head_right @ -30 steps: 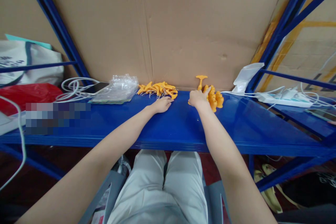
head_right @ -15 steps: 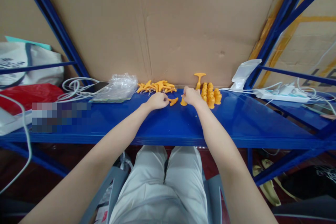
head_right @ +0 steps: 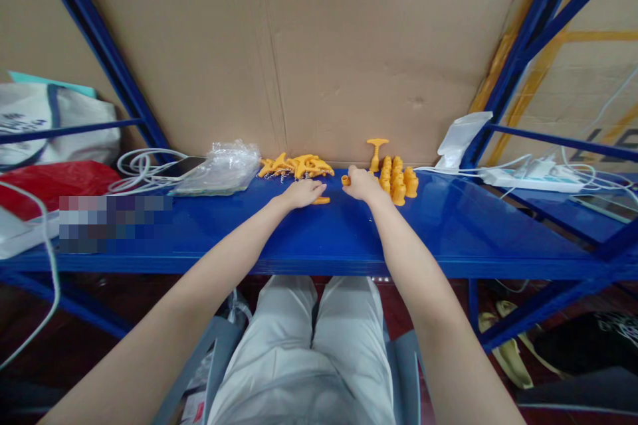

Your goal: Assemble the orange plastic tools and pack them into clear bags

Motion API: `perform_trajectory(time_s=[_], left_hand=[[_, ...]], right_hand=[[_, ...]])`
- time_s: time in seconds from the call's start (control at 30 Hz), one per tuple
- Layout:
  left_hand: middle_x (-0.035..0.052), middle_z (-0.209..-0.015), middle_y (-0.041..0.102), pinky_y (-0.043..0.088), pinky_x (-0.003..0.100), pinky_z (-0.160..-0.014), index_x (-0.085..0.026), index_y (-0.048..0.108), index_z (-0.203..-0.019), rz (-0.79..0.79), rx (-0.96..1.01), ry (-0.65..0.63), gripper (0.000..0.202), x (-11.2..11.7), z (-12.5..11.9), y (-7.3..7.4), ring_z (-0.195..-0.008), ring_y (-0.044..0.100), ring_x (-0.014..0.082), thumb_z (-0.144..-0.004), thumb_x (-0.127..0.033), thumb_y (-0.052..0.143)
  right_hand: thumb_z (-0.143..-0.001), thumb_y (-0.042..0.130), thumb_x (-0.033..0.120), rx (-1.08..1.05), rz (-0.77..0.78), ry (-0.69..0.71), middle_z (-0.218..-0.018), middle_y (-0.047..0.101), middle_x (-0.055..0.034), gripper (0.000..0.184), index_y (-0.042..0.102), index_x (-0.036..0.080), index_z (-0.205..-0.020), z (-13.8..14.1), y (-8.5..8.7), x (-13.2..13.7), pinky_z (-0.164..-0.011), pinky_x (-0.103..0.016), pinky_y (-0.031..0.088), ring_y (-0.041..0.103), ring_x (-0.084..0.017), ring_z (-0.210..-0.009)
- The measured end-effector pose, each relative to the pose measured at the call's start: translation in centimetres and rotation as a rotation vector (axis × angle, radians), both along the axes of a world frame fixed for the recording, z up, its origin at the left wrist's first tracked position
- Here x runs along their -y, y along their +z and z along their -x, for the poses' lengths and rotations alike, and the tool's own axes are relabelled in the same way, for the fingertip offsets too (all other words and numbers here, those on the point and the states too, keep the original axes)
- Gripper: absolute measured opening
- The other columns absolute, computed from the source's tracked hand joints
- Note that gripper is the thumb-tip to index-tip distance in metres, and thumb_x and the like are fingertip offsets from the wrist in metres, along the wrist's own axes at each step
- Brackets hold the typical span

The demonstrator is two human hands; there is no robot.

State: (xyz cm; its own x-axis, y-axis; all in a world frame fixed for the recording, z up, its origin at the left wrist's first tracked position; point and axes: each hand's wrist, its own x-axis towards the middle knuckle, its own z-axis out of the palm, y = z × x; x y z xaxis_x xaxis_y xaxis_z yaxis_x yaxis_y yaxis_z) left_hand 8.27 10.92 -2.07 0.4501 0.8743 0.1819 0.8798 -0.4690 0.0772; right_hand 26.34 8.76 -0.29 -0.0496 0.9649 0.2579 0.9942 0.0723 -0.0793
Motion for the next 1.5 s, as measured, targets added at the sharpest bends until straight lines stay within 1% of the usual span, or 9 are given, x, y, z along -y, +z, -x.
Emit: perform_trajectory(time_s=[0.13,0.23,0.4,0.47,0.53,0.67,1.03,1.23,1.5], left_hand=[[0.0099,-0.115,0.074,0.05,0.037,-0.095,-0.019,0.068,-0.109,0.104,-0.059,0.126,0.029,0.8,0.7,1.1,-0.112,0.066,0.0275,-0.093,-0.038,0.052],[0.0146,-0.13,0.067,0.049,0.041,-0.1,-0.017,0.06,-0.126,0.096,-0.07,0.191,0.043,1.1,1.1,1.3,-0.12,0.062,0.0296,-0.089,-0.038,0.058],[0.0168,-0.15,0.05,0.041,0.047,-0.109,-0.018,0.065,-0.124,0.102,-0.164,0.219,0.05,1.0,2.1,1.6,-0.141,0.041,0.0359,-0.09,-0.053,0.055],[0.0171,-0.152,0.049,0.043,0.044,-0.108,-0.019,0.061,-0.131,0.091,-0.172,0.24,0.059,1.0,2.7,1.9,-0.14,0.043,0.0359,-0.086,-0.056,0.06],[0.0156,-0.145,0.057,0.047,0.037,-0.102,-0.02,0.061,-0.132,0.129,-0.173,0.236,0.061,0.9,3.1,2.2,-0.132,0.054,0.033,-0.083,-0.056,0.062],[0.0106,-0.128,0.07,0.051,0.03,-0.089,-0.022,0.071,-0.115,0.187,-0.206,0.194,0.042,0.6,3.4,2.3,-0.116,0.065,0.0282,-0.086,-0.05,0.061],[0.0112,-0.109,0.076,0.05,0.028,-0.081,-0.017,0.069,-0.116,0.2,-0.185,0.164,0.038,0.1,3.5,2.0,-0.11,0.068,0.026,-0.09,-0.042,0.058],[0.0121,-0.121,0.073,0.05,0.028,-0.082,-0.017,0.066,-0.122,0.183,-0.174,0.159,0.038,0.2,3.4,2.0,-0.11,0.068,0.0257,-0.09,-0.038,0.058],[0.008,-0.106,0.077,0.049,0.025,-0.079,-0.017,0.069,-0.108,0.222,-0.125,0.12,0.031,0.4,3.3,2.2,-0.1,0.07,0.0217,-0.095,-0.034,0.047]], right_hand=[[-0.084,0.064,0.018,-0.044,-0.024,0.063,-0.118,0.072,-0.0143,0.035,0.062,0.018,-0.119,-0.1,-0.3,-0.3,-0.084,-0.032,0.049,0.068,-0.027,-0.107],[-0.084,0.063,0.014,-0.029,-0.022,0.106,-0.12,0.071,-0.0125,0.034,0.063,0.018,-0.118,-0.1,-0.5,-0.7,-0.087,-0.03,0.048,0.067,-0.025,-0.11],[-0.083,0.061,0.007,0.036,0.019,0.118,-0.12,0.071,-0.0134,0.031,0.068,0.015,-0.112,0.1,-0.7,-0.8,-0.091,-0.028,0.047,0.066,-0.024,-0.112],[-0.083,0.058,0.004,0.084,0.025,0.129,-0.119,0.071,-0.0142,0.031,0.069,0.014,-0.111,0.3,-0.7,-0.6,-0.093,-0.029,0.047,0.065,-0.024,-0.113],[-0.085,0.056,0.002,0.142,0.019,0.14,-0.118,0.07,-0.0152,0.031,0.07,0.013,-0.11,0.5,-0.7,-0.5,-0.094,-0.031,0.047,0.064,-0.026,-0.114],[-0.089,0.05,0.003,0.225,0.011,0.15,-0.118,0.068,-0.0185,0.031,0.07,0.012,-0.112,0.9,-0.7,-0.1,-0.094,-0.035,0.047,0.061,-0.029,-0.117],[-0.091,0.051,0.004,0.238,0.06,0.13,-0.122,0.066,-0.0176,0.033,0.066,0.012,-0.118,0.8,-0.7,0.2,-0.093,-0.034,0.047,0.063,-0.028,-0.117],[-0.091,0.058,0.009,0.165,0.066,0.204,-0.123,0.066,-0.0123,0.03,0.067,0.018,-0.118,1.1,-1.0,-0.2,-0.091,-0.03,0.047,0.064,-0.025,-0.115],[-0.089,0.062,0.007,0.083,0.015,0.151,-0.122,0.066,-0.0144,0.027,0.067,0.016,-0.114,0.3,-1.2,-0.9,-0.091,-0.031,0.047,0.066,-0.025,-0.112]])
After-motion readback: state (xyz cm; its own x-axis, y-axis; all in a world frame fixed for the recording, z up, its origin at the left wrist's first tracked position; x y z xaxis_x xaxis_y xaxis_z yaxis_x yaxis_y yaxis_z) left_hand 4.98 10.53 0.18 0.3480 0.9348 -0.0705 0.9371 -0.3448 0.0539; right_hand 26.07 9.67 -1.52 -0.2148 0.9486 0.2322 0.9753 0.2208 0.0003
